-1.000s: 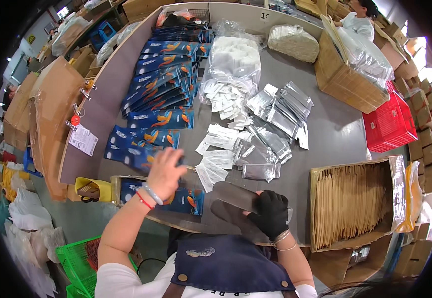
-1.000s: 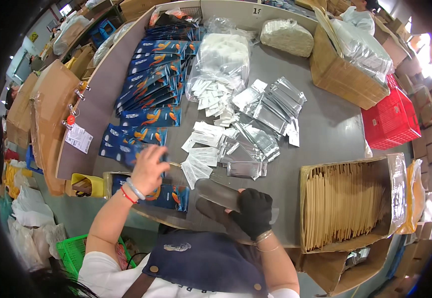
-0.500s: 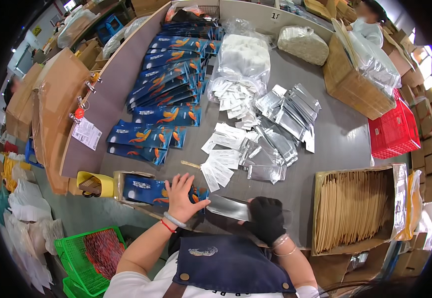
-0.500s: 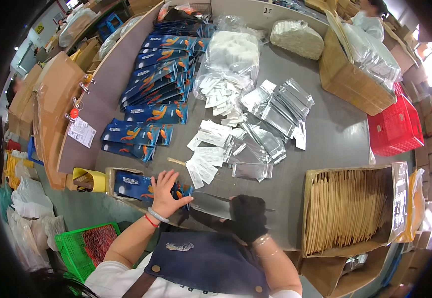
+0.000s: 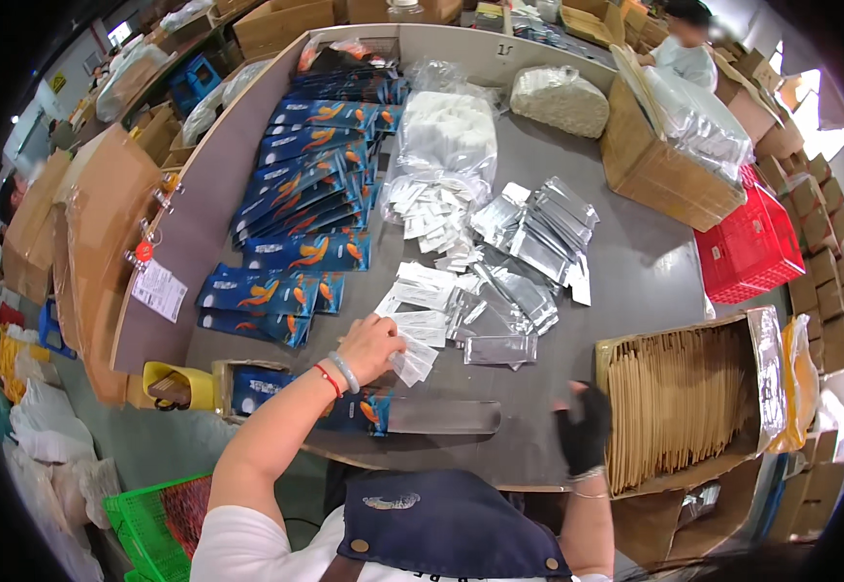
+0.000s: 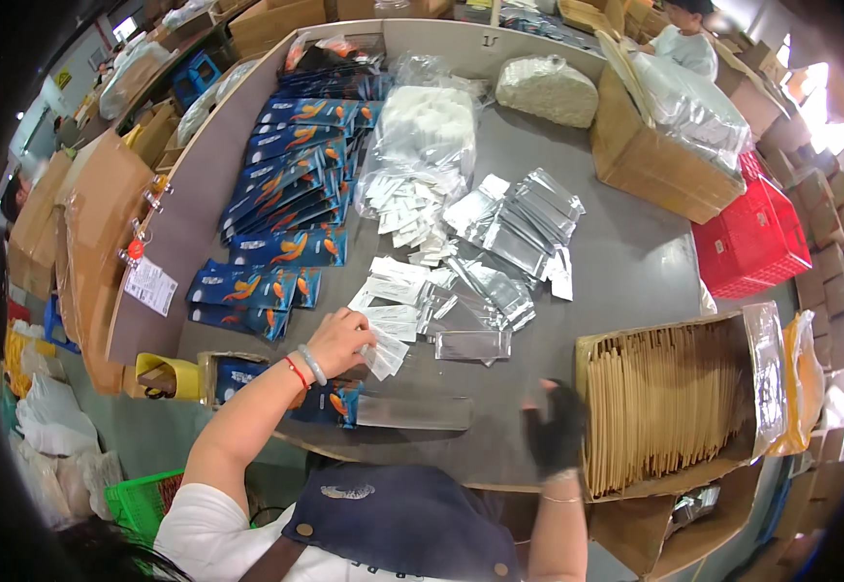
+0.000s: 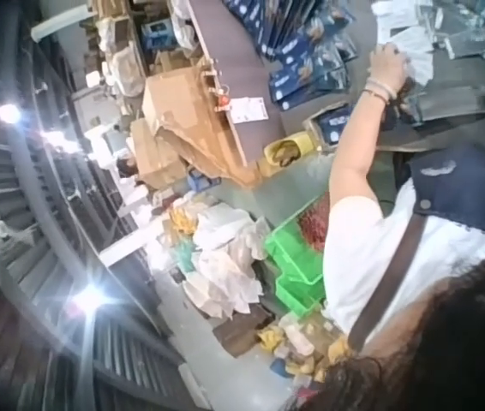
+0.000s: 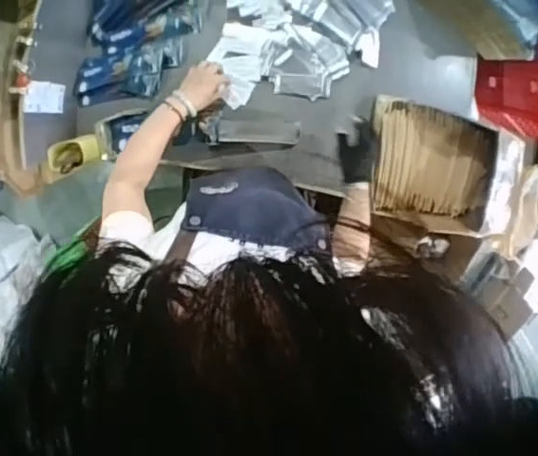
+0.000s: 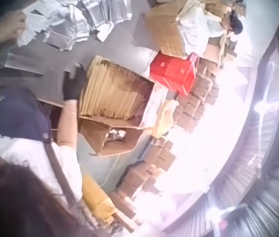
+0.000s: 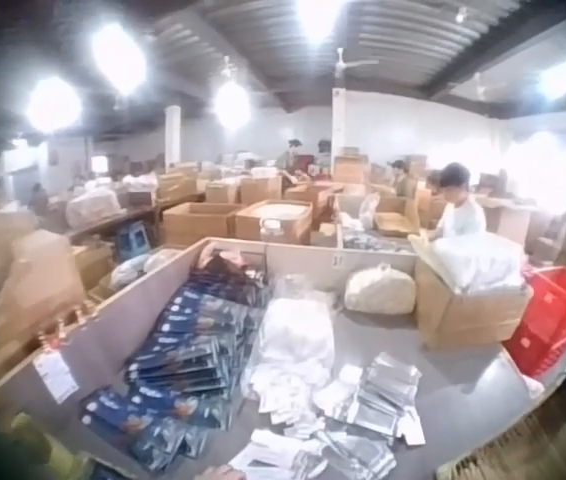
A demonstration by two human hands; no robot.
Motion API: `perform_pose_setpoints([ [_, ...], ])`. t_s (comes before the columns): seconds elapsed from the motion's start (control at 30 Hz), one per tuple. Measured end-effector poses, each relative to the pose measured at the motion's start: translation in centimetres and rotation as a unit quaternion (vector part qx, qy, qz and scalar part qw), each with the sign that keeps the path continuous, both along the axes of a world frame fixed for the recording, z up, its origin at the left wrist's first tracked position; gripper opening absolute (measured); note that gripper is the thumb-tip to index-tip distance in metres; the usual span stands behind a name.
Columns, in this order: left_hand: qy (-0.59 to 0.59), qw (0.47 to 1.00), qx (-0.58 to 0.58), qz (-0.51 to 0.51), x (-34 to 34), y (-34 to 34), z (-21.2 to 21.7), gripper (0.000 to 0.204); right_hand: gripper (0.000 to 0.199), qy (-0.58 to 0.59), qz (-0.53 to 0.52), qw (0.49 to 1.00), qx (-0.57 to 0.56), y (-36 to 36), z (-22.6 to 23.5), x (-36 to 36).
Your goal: Pack small white components into plastic sleeves and then into a blue box using sticks for counting and manipulation.
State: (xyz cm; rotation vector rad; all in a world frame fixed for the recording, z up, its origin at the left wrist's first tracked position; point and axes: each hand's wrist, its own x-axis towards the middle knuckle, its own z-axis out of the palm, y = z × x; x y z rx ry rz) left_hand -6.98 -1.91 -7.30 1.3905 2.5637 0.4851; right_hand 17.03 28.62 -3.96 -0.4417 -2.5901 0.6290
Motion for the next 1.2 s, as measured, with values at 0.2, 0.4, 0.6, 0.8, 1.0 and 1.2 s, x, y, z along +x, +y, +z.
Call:
perform_pose_setpoints([
  [0.2, -0.052, 0.998, 0.040, -0.018, -0.7, 2.7, 0.8, 0.017, 0.031, -0.038, -0.315, 0.948, 0.035, 12.4, -3.0, 10.9],
  [0.4, -0.089, 0.977, 0.192, 0.007, 2.9, 10.7, -0.8, 0.022, 0.030, -0.184, -0.310, 0.930, 0.062, 15.3, -4.2, 12.9],
  [0.6, 0.053, 0.987, 0.144, 0.050, 4.9, 13.6, -1.3, 0.032, 0.020, -0.147, -0.280, 0.947, 0.056, 14.6, -3.9, 12.5],
  [0.8, -0.108, 0.983, 0.138, 0.050, 5.3, 11.7, -0.2, 0.026, 0.018, -0.228, -0.294, 0.927, 0.052, 13.2, -1.5, 10.4],
  [1.0, -0.264, 0.964, 0.011, 0.023, 5.7, 4.8, 3.8, 0.025, 0.018, -0.124, -0.370, 0.920, 0.033, 14.1, -2.8, 12.1],
  [1.2, -0.080, 0.995, 0.042, 0.037, 8.5, 0.6, 3.8, 0.040, 0.020, -0.083, -0.096, 0.991, 0.050, 6.4, 1.4, 5.5],
])
